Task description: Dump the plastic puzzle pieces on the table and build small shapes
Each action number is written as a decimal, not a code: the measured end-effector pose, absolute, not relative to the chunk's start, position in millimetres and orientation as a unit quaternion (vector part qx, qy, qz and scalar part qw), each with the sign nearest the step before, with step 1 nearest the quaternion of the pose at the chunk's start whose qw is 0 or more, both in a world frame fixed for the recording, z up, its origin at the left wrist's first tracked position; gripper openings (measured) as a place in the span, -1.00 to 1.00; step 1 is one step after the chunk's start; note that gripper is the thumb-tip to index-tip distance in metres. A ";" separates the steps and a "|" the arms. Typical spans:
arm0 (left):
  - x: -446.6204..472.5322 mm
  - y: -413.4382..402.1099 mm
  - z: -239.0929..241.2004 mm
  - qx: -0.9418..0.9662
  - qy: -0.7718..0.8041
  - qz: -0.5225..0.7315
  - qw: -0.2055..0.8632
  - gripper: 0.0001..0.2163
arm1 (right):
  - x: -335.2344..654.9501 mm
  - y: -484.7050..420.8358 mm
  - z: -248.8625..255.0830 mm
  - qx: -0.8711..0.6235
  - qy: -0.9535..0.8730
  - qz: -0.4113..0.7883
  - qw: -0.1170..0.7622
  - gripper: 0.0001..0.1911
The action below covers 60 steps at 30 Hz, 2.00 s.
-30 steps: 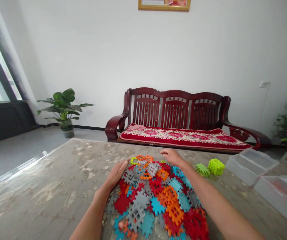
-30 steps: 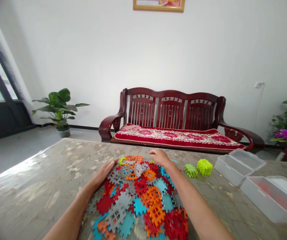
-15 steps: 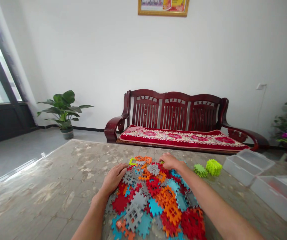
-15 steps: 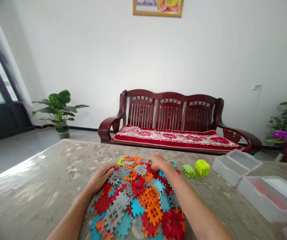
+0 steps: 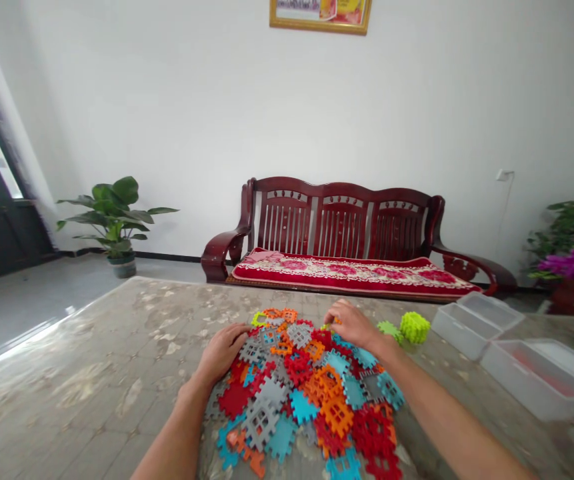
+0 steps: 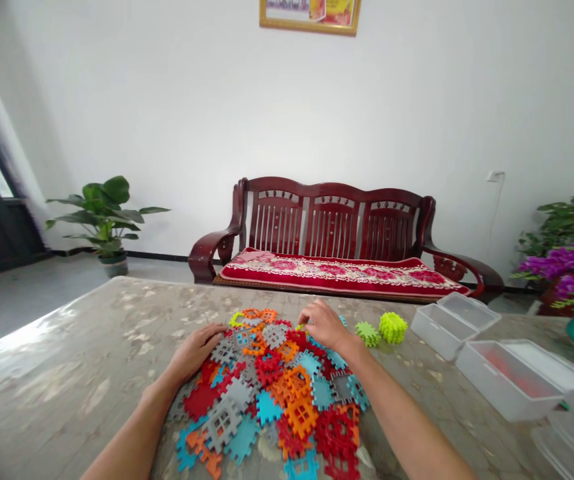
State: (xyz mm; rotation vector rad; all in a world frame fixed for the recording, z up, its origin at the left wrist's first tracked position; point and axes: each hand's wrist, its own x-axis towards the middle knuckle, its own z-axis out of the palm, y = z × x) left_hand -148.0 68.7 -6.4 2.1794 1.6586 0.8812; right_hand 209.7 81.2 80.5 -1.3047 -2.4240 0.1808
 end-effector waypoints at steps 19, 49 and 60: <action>-151.1 74.8 -11.9 0.757 0.571 0.295 0.116 -0.62 | 219.8 83.8 49.9 -0.545 -0.813 0.146 0.144 -0.30; -153.7 78.5 -14.2 0.757 0.574 0.293 0.105 -0.60 | 251.2 36.4 40.7 -0.625 -0.764 0.059 0.148 -0.43; -156.9 81.9 -18.7 0.765 0.569 0.285 0.100 -0.60 | 244.5 26.4 39.0 -0.639 -0.755 0.021 0.146 -0.57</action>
